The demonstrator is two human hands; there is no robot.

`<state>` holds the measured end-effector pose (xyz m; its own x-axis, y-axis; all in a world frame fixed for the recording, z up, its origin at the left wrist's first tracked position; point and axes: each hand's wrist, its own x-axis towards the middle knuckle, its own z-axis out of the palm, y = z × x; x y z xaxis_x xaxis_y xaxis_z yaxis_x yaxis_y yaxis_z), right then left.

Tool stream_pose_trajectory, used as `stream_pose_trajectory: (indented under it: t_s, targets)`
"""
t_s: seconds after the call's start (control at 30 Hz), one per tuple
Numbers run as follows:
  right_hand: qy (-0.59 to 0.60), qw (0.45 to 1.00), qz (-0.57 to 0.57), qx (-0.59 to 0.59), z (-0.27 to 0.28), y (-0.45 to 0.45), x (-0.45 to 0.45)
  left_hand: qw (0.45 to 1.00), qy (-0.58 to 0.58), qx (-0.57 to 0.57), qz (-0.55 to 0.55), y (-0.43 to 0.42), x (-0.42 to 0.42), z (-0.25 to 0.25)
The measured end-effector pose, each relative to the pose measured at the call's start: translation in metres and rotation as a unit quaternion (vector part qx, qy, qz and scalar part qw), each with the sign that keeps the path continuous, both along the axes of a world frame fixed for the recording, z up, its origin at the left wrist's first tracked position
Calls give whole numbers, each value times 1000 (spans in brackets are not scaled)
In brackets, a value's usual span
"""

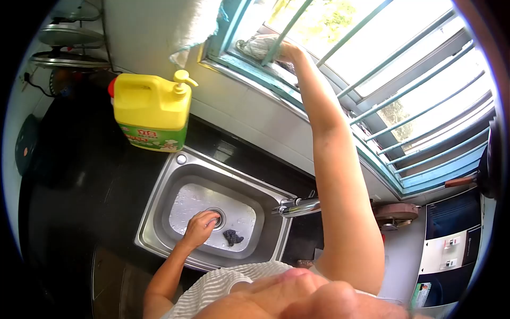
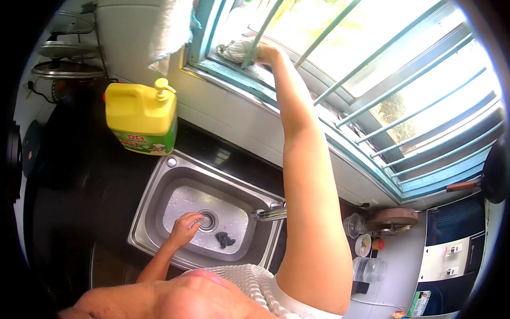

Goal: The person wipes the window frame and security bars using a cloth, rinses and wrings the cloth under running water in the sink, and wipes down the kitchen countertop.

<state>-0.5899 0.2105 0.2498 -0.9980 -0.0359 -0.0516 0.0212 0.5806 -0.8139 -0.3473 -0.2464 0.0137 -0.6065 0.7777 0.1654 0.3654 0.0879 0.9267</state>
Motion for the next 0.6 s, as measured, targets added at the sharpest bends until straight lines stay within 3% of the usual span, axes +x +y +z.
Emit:
stream_pose_trajectory:
  t_s: [0.07, 0.1, 0.13, 0.17, 0.2, 0.23, 0.33, 0.4, 0.5, 0.53, 0.57, 0.6]
  targets:
    - [-97, 987, -125, -16, 32, -54, 30, 1000, -12, -5, -22, 10, 0, 3]
    - [-175, 978, -101, 55, 39, -43, 25, 999, -17, -8, -35, 15, -3, 5]
    - [-187, 928, -22, 321, 47, -51, 29, 999, -21, -12, -40, 19, -6, 6]
    - [-185, 806, 61, 559, 54, -63, 37, 999, -16, -10, -41, 23, -8, 5]
    - [-238, 778, 24, 581, 54, -71, 51, 999, -12, -6, -43, 26, -9, 5]
    - [-244, 673, 112, 689, 51, -69, 64, 999, -18, -12, -49, 31, -12, 4]
    - [-232, 674, 89, 696, 43, -68, 74, 998, 21, 16, -55, 36, -18, 6]
    - [-365, 491, -14, 791, 29, -100, 65, 997, 39, 12, -69, 34, -24, 19]
    - [-233, 540, 1, 809, 36, -122, 93, 995, 34, 45, -79, 38, -40, 45]
    - [-123, 605, 27, 786, 36, -108, 107, 995, 8, 72, -69, 43, -47, 55]
    - [-8, 655, 53, 754, 45, -103, 124, 991, -89, 86, -57, 52, -54, 65]
    - [-73, 722, 10, 688, 45, -105, 133, 969, -215, 111, -42, 64, -58, 81]
